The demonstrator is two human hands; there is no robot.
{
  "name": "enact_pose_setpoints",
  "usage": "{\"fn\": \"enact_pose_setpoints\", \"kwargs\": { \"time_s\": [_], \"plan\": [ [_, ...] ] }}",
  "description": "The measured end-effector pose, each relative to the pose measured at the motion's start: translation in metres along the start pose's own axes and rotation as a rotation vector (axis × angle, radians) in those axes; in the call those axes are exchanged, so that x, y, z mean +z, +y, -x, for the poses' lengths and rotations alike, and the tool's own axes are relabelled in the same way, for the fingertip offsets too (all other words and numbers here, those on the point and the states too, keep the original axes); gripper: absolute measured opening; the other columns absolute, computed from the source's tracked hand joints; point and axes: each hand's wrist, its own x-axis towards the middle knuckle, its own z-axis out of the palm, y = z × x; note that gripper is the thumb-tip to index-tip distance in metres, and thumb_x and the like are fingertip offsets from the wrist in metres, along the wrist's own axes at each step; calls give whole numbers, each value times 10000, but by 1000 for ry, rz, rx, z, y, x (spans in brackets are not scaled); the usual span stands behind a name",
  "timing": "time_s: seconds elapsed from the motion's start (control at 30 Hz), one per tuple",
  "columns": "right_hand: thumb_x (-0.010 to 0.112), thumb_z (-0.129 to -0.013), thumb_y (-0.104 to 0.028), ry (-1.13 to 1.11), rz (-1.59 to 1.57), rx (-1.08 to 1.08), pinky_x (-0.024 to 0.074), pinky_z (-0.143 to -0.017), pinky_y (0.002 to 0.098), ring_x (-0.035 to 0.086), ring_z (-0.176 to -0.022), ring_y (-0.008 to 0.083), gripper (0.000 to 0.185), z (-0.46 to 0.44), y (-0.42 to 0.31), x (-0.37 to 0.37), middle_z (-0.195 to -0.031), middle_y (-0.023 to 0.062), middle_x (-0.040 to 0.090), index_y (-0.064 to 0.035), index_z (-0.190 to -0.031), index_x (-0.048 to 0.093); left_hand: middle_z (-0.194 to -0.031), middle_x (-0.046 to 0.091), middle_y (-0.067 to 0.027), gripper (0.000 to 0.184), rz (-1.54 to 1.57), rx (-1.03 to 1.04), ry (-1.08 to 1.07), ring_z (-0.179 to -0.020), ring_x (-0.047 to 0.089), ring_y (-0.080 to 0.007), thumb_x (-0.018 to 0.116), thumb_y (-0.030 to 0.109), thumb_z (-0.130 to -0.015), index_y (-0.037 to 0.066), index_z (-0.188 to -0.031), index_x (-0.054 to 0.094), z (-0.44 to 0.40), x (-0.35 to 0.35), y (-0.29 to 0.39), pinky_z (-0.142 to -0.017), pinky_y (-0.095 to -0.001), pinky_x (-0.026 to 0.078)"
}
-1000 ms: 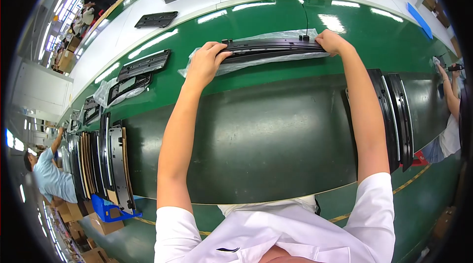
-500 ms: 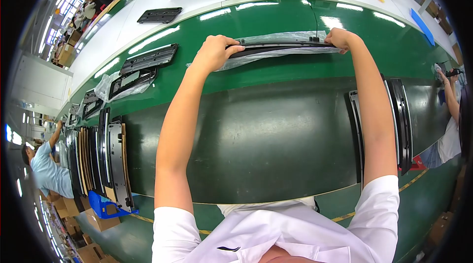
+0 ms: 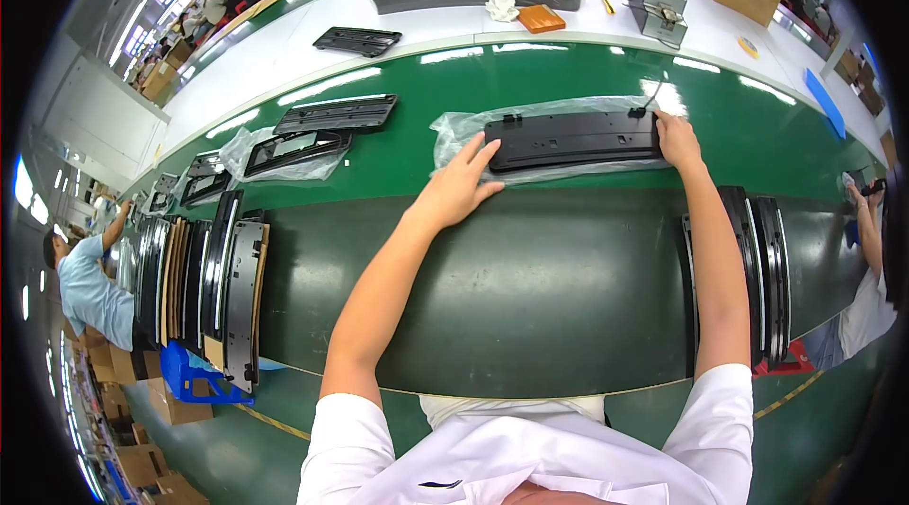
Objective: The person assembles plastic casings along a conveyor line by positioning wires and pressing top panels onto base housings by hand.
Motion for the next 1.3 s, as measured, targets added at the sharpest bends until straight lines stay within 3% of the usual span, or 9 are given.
{"fn": "enact_pose_setpoints", "kwargs": {
  "time_s": [0.1,0.27,0.33,0.6,0.8,0.9,1.0,1.07,1.3],
  "plan": [
    [618,-956,-161,280,112,71,543,-900,512,646,-1054,417,305,11,-35,-12,-1124,206,657,-78,-1241,687,-1630,350,-211,668,-7,20,100,-1411,464,-438,708,297,-971,99,-1542,423,30,7,-13,-1146,-472,430],
    [622,-916,-112,169,-226,-252,544,-883,488,647,-1021,409,206,30,-131,-25,-1095,200,633,-21,-1088,692,-1544,445,-207,580,132,-18,349,-1381,493,-410,685,227,-978,61,-1492,471,54,7,-18,-1126,-449,436],
    [664,-940,-200,79,-246,-449,507,-987,477,602,-1144,404,314,35,-164,-9,-1179,193,628,-7,-1187,683,-1523,464,-201,556,147,-25,373,-1364,506,-407,685,219,-976,57,-1472,492,54,9,-20,-1117,-446,441],
    [459,-1054,-507,-131,62,-437,225,-1250,529,318,-1519,379,682,51,-186,43,-1595,163,417,-51,-1558,408,-1473,517,-184,482,291,-100,387,-1329,539,-386,686,223,-970,44,-1401,567,54,7,-26,-1095,-435,448],
    [437,-1076,-451,-131,137,-441,242,-1244,517,315,-1518,389,631,56,-188,29,-1590,172,421,-33,-1547,405,-1381,587,-157,412,353,-147,363,-1259,589,-354,676,230,-978,37,-1336,609,54,7,-19,-1039,-418,482],
    [506,-1061,-371,-81,276,-458,372,-1172,495,437,-1434,389,546,49,-209,7,-1518,178,496,-21,-1479,489,-1292,640,-140,353,425,-182,397,-1183,636,-327,667,232,-976,31,-1265,643,50,7,-22,-995,-418,507],
    [609,-987,-219,-96,-91,-445,491,-1055,463,574,-1281,359,419,33,-264,-9,-1385,163,588,-13,-1351,586,-1162,689,-130,277,525,-237,474,-1076,678,-293,659,208,-962,27,-1172,678,45,13,-24,-933,-418,528],
    [635,-894,-37,115,-299,-743,538,-961,438,639,-1132,343,341,21,-302,10,-1254,148,637,-6,-1233,639,-1150,693,-131,249,504,-229,458,-1045,690,-256,678,148,-955,20,-1168,680,47,11,-23,-887,-380,547],
    [623,-841,23,35,-152,-929,455,-1124,453,483,-1404,361,653,-28,-419,125,-1495,146,533,-60,-1476,500,-1139,670,-142,238,558,-185,494,-1012,686,-271,654,78,-933,9,-1160,659,48,7,-34,-840,-377,564]
  ]
}}
